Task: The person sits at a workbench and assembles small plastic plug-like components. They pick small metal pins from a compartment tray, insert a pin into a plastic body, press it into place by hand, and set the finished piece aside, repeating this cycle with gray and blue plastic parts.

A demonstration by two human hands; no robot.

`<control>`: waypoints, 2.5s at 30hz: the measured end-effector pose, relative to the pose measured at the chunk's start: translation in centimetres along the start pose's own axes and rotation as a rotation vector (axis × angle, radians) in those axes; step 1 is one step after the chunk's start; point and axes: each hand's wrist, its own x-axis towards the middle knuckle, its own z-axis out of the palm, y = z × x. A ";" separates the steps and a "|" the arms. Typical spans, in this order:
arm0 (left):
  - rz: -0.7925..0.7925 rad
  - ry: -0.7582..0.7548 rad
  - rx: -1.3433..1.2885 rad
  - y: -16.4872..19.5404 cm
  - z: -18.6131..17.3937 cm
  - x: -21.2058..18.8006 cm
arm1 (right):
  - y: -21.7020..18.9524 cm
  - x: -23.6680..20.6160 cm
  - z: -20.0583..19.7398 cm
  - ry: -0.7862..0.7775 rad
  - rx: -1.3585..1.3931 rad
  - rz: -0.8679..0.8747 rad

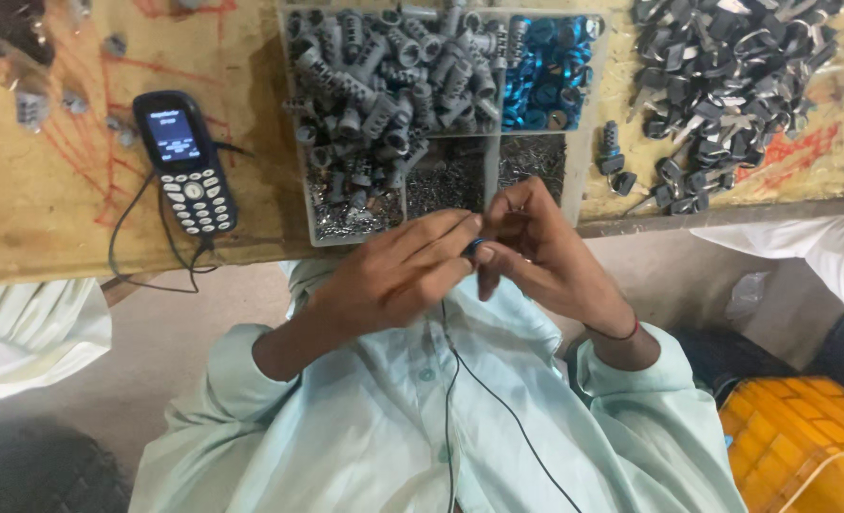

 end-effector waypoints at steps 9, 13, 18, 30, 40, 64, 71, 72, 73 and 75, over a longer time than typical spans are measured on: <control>-0.305 0.138 -0.238 2.0 1.1 0.6 | -4.5 -1.8 0.0 0.124 -0.513 0.002; -0.291 0.150 -0.214 1.4 1.0 1.2 | -2.1 -4.6 -6.5 0.669 -1.397 -0.277; -0.274 0.111 -0.291 1.4 1.3 1.3 | -1.2 -5.7 -8.2 0.797 -0.573 -0.214; -0.284 0.123 -0.083 3.0 1.2 -0.1 | 5.1 -2.1 1.5 0.501 -0.565 -0.742; -0.517 -0.020 -0.492 3.0 0.2 -0.1 | -10.5 0.0 1.9 -0.403 -1.146 -0.109; -0.461 -0.362 0.561 1.2 -3.8 -1.5 | -3.7 4.9 1.4 0.093 -1.689 -0.359; -0.468 -0.099 0.439 2.1 -3.2 -2.1 | -3.6 5.1 1.7 0.099 -1.660 -0.375; -0.459 -0.082 0.409 2.2 -3.2 -2.2 | -3.5 5.0 1.7 0.121 -1.641 -0.372; -0.452 -0.062 0.381 2.2 -3.2 -2.3 | -3.5 4.9 1.7 0.139 -1.622 -0.371; -0.459 -0.050 0.338 2.2 -3.3 -2.4 | -3.3 4.7 1.6 0.169 -1.598 -0.358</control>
